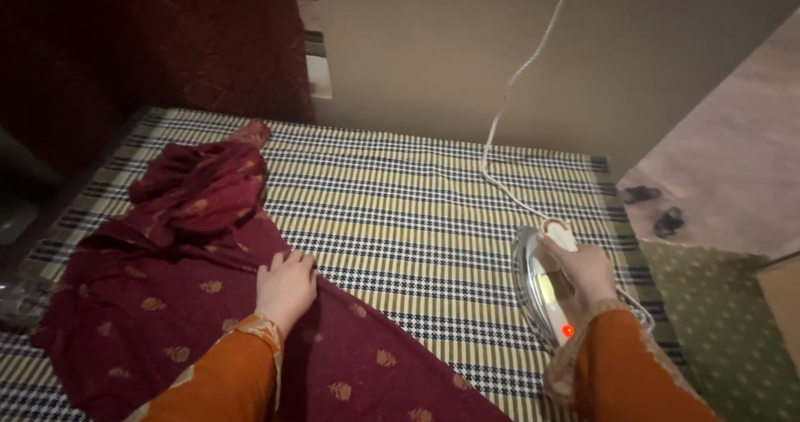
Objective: The recorder irons a red patterned garment on a table-top surface using a steam iron and a spray bottle.
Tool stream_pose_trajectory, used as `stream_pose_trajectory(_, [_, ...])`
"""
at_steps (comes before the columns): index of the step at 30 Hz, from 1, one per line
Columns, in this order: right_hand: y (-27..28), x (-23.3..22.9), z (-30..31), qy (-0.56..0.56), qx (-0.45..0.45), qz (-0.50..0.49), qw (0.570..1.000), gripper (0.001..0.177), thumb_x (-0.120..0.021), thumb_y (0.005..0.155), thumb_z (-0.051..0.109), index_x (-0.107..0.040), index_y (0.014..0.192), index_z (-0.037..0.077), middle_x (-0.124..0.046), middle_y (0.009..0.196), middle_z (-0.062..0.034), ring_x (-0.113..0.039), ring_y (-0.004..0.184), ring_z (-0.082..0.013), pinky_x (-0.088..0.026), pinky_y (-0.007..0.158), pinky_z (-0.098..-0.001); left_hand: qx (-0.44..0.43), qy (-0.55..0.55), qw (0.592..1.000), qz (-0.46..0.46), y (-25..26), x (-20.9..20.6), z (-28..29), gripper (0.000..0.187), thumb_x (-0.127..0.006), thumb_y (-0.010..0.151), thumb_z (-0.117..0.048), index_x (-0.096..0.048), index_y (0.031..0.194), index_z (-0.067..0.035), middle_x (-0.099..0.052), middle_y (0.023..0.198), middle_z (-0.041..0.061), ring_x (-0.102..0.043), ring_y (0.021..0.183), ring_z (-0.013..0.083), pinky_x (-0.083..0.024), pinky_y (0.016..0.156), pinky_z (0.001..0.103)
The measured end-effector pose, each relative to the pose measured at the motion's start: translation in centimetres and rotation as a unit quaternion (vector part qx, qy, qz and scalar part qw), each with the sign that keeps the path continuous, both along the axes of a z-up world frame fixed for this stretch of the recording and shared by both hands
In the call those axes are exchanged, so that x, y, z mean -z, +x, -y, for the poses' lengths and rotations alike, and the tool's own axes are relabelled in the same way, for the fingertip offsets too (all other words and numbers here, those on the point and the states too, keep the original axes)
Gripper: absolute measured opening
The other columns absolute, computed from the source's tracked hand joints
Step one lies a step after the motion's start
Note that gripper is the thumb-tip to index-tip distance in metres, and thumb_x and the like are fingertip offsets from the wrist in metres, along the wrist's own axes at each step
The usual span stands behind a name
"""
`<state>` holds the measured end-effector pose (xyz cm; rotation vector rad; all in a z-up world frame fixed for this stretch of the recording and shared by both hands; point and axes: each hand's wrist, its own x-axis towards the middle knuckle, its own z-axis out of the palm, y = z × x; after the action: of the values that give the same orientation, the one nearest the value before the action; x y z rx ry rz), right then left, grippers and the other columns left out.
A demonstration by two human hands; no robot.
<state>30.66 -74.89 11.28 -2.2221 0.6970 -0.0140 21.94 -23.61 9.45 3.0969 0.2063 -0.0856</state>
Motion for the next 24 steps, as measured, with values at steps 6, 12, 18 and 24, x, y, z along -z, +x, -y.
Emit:
stream_pose_trajectory(6, [3.9,-2.3,-2.1,-0.126,0.031,-0.081,0.988,0.082,-0.067,0.078,0.081,-0.077,0.099,0.003,-0.080,0.097,-0.0191,-0.077,0.080,-0.0289,-0.062,0.071,-0.0434,-0.075,0.032,0.996,0.027,0.4,0.5,-1.3,0.037,-0.054,0.097,-0.041,-0.077,0.092,-0.012,-0.069,0.109,0.011,-0.068,0.100,0.0326,-0.052,0.085,0.051])
stream_pose_trajectory(12, [2.3,-4.6,-4.0,-0.158,0.055,-0.023,0.986,0.073,-0.070,0.084,0.075,-0.082,0.099,0.004,-0.077,0.091,-0.0148,-0.075,0.084,-0.0322,-0.057,0.077,-0.0462,-0.082,0.065,0.994,0.009,-0.9,1.1,-3.0,0.018,-0.063,0.085,-0.023,-0.074,0.092,-0.010,-0.071,0.105,0.009,-0.070,0.104,0.0295,-0.055,0.086,0.047])
stream_pose_trajectory(18, [-8.8,-5.9,-5.5,0.039,0.126,0.299,0.945,0.033,-0.074,0.097,0.036,-0.076,0.113,0.007,-0.073,0.090,-0.0062,-0.064,0.073,-0.0151,-0.047,0.062,-0.0332,-0.101,-0.027,0.988,0.118,-1.6,1.1,-3.3,0.041,-0.069,0.074,-0.009,-0.055,0.112,-0.004,-0.064,0.111,0.020,-0.068,0.096,0.0394,-0.057,0.078,0.051])
stream_pose_trajectory(24, [-15.9,3.2,-0.8,0.111,0.087,0.421,0.896,0.023,-0.064,0.113,0.021,-0.060,0.115,-0.001,-0.061,0.083,-0.0025,-0.058,0.069,-0.0107,-0.046,0.062,-0.0270,-0.125,-0.080,0.985,0.085,-1.5,-1.6,-1.9,0.041,-0.075,0.079,-0.013,-0.053,0.113,-0.004,-0.063,0.111,0.020,-0.067,0.101,0.0438,-0.055,0.085,0.054])
